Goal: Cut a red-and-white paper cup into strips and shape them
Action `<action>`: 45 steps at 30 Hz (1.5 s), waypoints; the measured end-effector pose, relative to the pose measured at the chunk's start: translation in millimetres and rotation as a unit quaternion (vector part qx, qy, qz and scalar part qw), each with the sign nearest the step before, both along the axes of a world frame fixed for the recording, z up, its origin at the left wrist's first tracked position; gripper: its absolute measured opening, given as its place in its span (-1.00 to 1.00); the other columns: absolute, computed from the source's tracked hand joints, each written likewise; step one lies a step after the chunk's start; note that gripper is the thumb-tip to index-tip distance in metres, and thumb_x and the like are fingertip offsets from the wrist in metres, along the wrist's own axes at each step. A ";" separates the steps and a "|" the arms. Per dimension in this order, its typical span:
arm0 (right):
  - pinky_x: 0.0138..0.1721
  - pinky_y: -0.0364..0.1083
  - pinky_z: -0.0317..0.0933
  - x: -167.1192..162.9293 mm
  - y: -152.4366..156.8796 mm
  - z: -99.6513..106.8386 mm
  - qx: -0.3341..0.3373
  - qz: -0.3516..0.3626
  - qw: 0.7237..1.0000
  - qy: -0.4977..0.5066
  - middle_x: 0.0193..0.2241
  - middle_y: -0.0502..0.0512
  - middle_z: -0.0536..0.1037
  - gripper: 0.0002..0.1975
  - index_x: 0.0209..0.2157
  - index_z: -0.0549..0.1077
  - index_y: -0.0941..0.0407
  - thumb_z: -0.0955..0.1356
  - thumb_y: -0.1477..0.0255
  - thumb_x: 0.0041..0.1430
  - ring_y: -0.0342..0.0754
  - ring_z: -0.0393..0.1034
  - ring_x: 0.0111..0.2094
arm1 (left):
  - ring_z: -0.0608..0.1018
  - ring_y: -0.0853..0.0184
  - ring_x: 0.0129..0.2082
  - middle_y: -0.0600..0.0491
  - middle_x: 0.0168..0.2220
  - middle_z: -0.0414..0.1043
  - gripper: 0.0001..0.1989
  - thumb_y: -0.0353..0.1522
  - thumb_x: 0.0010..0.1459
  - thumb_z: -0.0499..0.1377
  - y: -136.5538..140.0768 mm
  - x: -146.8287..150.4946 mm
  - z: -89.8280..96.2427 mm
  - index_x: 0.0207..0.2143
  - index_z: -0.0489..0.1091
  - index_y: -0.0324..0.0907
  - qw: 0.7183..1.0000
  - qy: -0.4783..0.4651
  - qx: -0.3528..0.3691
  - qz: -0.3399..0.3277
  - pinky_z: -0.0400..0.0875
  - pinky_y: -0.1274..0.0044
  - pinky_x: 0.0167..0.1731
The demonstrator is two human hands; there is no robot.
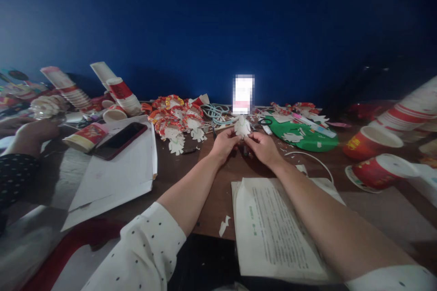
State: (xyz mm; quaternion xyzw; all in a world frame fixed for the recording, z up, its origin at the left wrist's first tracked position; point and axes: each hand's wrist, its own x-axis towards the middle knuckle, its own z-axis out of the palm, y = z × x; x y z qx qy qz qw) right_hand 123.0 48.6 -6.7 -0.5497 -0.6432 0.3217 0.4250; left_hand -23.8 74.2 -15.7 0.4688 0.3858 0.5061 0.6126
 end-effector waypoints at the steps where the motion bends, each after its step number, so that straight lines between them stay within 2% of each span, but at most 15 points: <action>1: -0.50 -0.14 0.19 0.0 0.0 -0.1 0.000 0.003 1.000 0.001 -0.65 -0.03 0.48 -0.71 -0.50 0.44 0.11 0.32 0.19 0.12 -0.12 0.31 -0.63 | 0.32 0.56 -0.65 0.13 -0.54 0.38 -0.72 -0.46 -0.06 0.26 -0.1 0.0 0.0 -0.22 0.47 -0.28 1.000 0.000 0.000 0.001 0.18 0.70 -0.66; 5: -0.50 -0.13 0.20 0.0 0.5 -0.2 0.012 -0.012 1.000 0.017 -0.62 -0.01 0.48 -0.70 -0.47 0.43 0.11 0.34 0.15 0.09 -0.11 0.32 -0.60 | 0.30 0.57 -0.67 0.14 -0.56 0.37 -0.74 -0.47 -0.03 0.24 0.7 -0.6 -1.8 -0.21 0.46 -0.27 1.000 0.004 -0.007 0.002 0.16 0.70 -0.67; 10: -0.55 -0.12 0.22 -0.2 0.6 2.6 -0.013 -0.053 0.993 0.103 -0.60 -0.01 0.49 -0.69 -0.36 0.43 0.10 0.38 0.14 0.02 -0.08 0.33 -0.60 | 0.31 0.56 -0.68 0.17 -0.60 0.32 -0.77 -0.46 0.00 0.23 1.8 -0.9 -4.1 -0.22 0.44 -0.27 0.999 0.034 0.003 -0.032 0.17 0.69 -0.66; 15: -0.51 -0.12 0.23 0.9 2.2 3.3 0.006 -0.067 0.995 0.068 -0.61 0.01 0.48 -0.74 -0.40 0.45 0.12 0.36 0.20 0.02 -0.07 0.35 -0.56 | 0.33 0.56 -0.66 0.15 -0.54 0.37 -0.77 -0.43 -0.01 0.25 -1.7 -0.2 0.6 -0.23 0.44 -0.27 0.997 0.043 0.015 -0.068 0.19 0.68 -0.65; 22: -0.49 -0.12 0.22 -0.2 1.1 4.7 0.012 -0.069 0.997 0.043 -0.62 0.00 0.48 -0.77 -0.41 0.46 0.12 0.34 0.24 0.03 -0.06 0.35 -0.55 | 0.27 0.56 -0.70 0.17 -0.61 0.31 -0.72 -0.26 0.03 0.26 -3.4 -1.1 0.9 -0.23 0.45 -0.24 0.999 0.042 -0.003 -0.022 0.10 0.68 -0.68; 32: -0.44 -0.10 0.25 -0.4 -1.9 4.4 0.035 -0.034 0.999 0.018 -0.51 0.04 0.52 -0.73 -0.38 0.45 0.10 0.32 0.17 0.08 -0.05 0.38 -0.48 | 0.21 0.58 -0.71 0.20 -0.67 0.25 -0.80 -0.31 -0.05 0.30 -0.1 0.7 -2.7 -0.44 0.39 -0.25 0.999 -0.006 -0.016 0.027 0.04 0.67 -0.67; 36: -0.44 -0.09 0.26 2.9 -0.2 1.3 0.038 -0.058 0.997 0.036 -0.54 0.03 0.50 -0.67 -0.40 0.41 0.07 0.31 0.08 0.10 -0.03 0.39 -0.49 | 0.22 0.58 -0.71 0.21 -0.67 0.23 -0.81 -0.31 -0.04 0.29 0.4 0.4 -3.9 -0.44 0.38 -0.23 0.998 0.002 -0.022 0.054 0.04 0.67 -0.68; 41: -0.38 -0.07 0.27 6.1 1.5 -3.6 0.056 -0.075 0.995 -0.026 -0.50 0.07 0.53 -0.67 -0.36 0.45 0.09 0.29 0.11 0.15 0.01 0.43 -0.42 | 0.22 0.58 -0.71 0.22 -0.68 0.22 -0.85 -0.34 -0.01 0.26 0.4 0.0 -3.6 -0.41 0.39 -0.24 0.997 -0.010 -0.034 0.070 0.04 0.68 -0.68; 45: -0.37 -0.06 0.27 8.1 0.1 -5.7 0.058 -0.065 0.994 -0.061 -0.47 0.07 0.55 -0.69 -0.29 0.47 0.08 0.27 0.13 0.19 0.00 0.43 -0.45 | 0.25 0.57 -0.69 0.21 -0.65 0.26 -0.87 -0.37 0.00 0.23 0.0 1.5 -2.4 -0.39 0.39 -0.24 0.996 -0.029 -0.045 0.075 0.09 0.68 -0.65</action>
